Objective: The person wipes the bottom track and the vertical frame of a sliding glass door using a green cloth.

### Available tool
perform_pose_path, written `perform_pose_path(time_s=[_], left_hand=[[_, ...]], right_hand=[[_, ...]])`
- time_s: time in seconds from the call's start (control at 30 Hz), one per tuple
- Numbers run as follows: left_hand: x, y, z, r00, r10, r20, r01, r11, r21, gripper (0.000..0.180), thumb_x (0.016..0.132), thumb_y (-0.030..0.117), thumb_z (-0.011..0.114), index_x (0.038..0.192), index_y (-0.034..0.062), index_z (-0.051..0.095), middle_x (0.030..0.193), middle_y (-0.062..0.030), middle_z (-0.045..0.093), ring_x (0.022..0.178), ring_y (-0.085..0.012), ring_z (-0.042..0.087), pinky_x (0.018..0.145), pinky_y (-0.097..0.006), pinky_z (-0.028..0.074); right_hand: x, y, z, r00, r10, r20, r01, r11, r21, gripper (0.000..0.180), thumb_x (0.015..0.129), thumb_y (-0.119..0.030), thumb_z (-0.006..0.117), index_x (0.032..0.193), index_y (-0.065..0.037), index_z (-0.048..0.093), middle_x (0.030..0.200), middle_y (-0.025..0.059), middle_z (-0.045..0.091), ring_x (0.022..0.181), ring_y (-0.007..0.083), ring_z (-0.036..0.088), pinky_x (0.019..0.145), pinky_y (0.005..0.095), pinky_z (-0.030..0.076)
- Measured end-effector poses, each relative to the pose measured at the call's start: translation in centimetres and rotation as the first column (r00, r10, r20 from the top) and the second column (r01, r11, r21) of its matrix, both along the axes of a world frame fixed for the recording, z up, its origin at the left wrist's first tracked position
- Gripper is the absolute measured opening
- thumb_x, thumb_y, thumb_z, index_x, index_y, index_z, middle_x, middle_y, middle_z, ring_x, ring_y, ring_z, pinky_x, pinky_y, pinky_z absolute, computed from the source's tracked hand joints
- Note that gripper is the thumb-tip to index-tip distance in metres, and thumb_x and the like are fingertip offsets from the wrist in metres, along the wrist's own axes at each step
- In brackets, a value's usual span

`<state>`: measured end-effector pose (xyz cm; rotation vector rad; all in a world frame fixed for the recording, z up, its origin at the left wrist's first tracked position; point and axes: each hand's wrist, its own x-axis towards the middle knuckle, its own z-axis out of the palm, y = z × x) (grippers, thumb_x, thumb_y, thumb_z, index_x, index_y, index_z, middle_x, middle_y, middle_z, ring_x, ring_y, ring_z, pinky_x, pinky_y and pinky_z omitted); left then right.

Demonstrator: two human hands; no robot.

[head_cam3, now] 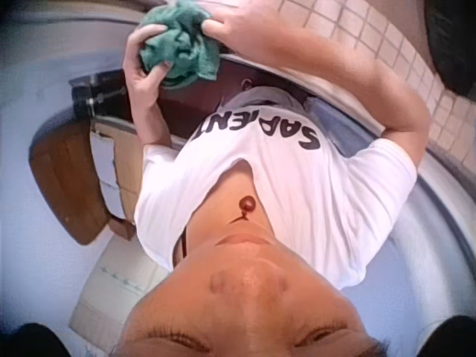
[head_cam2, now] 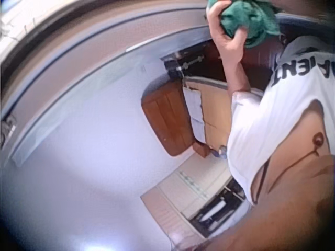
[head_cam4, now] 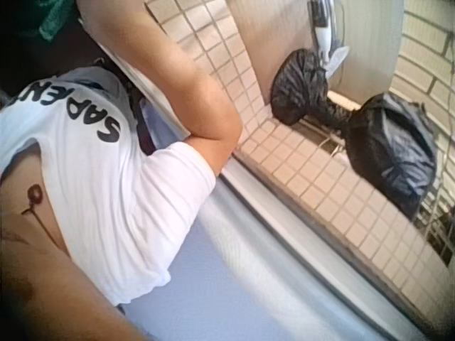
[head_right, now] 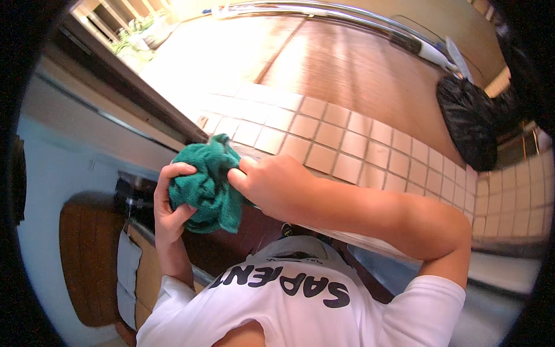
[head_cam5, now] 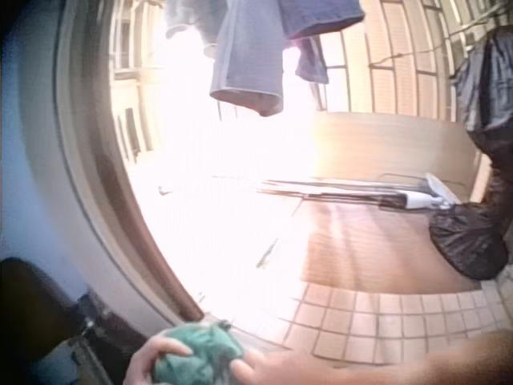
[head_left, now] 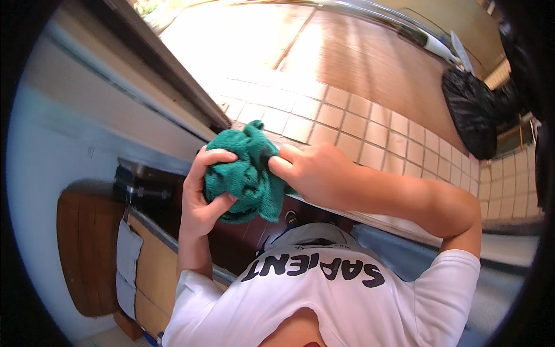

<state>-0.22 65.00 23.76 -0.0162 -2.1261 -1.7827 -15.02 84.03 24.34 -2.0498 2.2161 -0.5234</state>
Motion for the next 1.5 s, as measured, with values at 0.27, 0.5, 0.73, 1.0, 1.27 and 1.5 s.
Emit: perform_pose_path(time_s=[0.27, 0.5, 0.73, 1.0, 1.27, 1.5], left_hand=[[-9.2, 6.0, 2.0, 0.848, -0.521, 0.095, 0.494, 0.715, -0.495, 0.057, 0.065, 0.008, 0.069, 0.122, 0.0159, 0.064, 0.132, -0.0194, 0.044, 0.13, -0.0366, 0.043, 0.103, -0.048, 0.041], [-9.9, 10.8, 0.2, 0.631, -0.776, -0.001, 0.396, 0.323, -0.86, 0.038, 0.076, 0.04, 0.071, 0.102, 0.0142, 0.062, 0.131, -0.0092, 0.05, 0.128, -0.0285, 0.044, 0.097, -0.044, 0.038], [-9.1, 3.7, 1.3, 0.86, -0.511, -0.002, 0.298, 0.504, -0.811, 0.048, 0.067, 0.027, 0.078, 0.109, 0.0108, 0.062, 0.094, -0.0044, 0.06, 0.091, -0.0279, 0.057, 0.081, -0.041, 0.042], [-8.6, 12.3, 0.0, 0.791, -0.608, -0.06, 0.263, 0.427, -0.865, 0.05, 0.071, 0.031, 0.072, 0.115, 0.0113, 0.061, 0.093, -0.0046, 0.052, 0.092, -0.0223, 0.051, 0.076, -0.039, 0.036], [-8.2, 15.6, -1.4, 0.756, -0.641, -0.129, 0.286, 0.502, -0.816, 0.025, 0.072, 0.029, 0.07, 0.085, 0.0121, 0.057, 0.126, -0.009, 0.053, 0.121, -0.0254, 0.047, 0.079, -0.042, 0.036], [-6.8, 6.5, 1.5, 0.944, -0.326, 0.049, 0.202, 0.456, -0.867, 0.042, 0.069, 0.028, 0.074, 0.11, 0.0206, 0.067, 0.111, -0.0051, 0.058, 0.109, -0.0254, 0.055, 0.079, -0.04, 0.041]], right_hand=[[2.6, 12.8, 2.2, 0.878, -0.457, 0.141, 0.448, 0.89, 0.088, 0.028, 0.068, -0.001, 0.065, 0.094, -0.008, 0.056, 0.086, 0.0094, 0.057, 0.078, 0.0322, 0.064, 0.06, 0.0407, 0.052], [4.2, 18.6, 4.2, 0.766, -0.638, 0.073, 0.61, 0.759, 0.229, 0.037, 0.062, 0.005, 0.066, 0.096, -0.008, 0.059, 0.083, 0.011, 0.058, 0.075, 0.0341, 0.062, 0.061, 0.0414, 0.049], [2.2, 8.0, -0.1, 0.941, -0.306, 0.143, 0.322, 0.94, -0.109, 0.016, 0.073, -0.002, 0.059, 0.084, -0.006, 0.049, 0.079, 0.0121, 0.052, 0.066, 0.0292, 0.061, 0.054, 0.0375, 0.05], [3.0, 19.1, 2.8, 0.871, -0.483, 0.09, 0.461, 0.866, 0.192, 0.023, 0.068, -0.006, 0.066, 0.088, -0.012, 0.056, 0.084, 0.0076, 0.054, 0.076, 0.0291, 0.063, 0.058, 0.0396, 0.05], [3.4, 18.8, 2.9, 0.829, -0.549, 0.106, 0.528, 0.831, 0.178, 0.023, 0.065, -0.002, 0.065, 0.086, -0.008, 0.059, 0.081, 0.0098, 0.056, 0.07, 0.032, 0.063, 0.057, 0.0409, 0.05], [3.1, 9.6, -0.8, 0.946, -0.316, 0.07, 0.323, 0.936, -0.14, 0.018, 0.073, -0.005, 0.061, 0.089, -0.008, 0.053, 0.082, 0.0094, 0.054, 0.073, 0.0255, 0.063, 0.056, 0.0372, 0.051]])
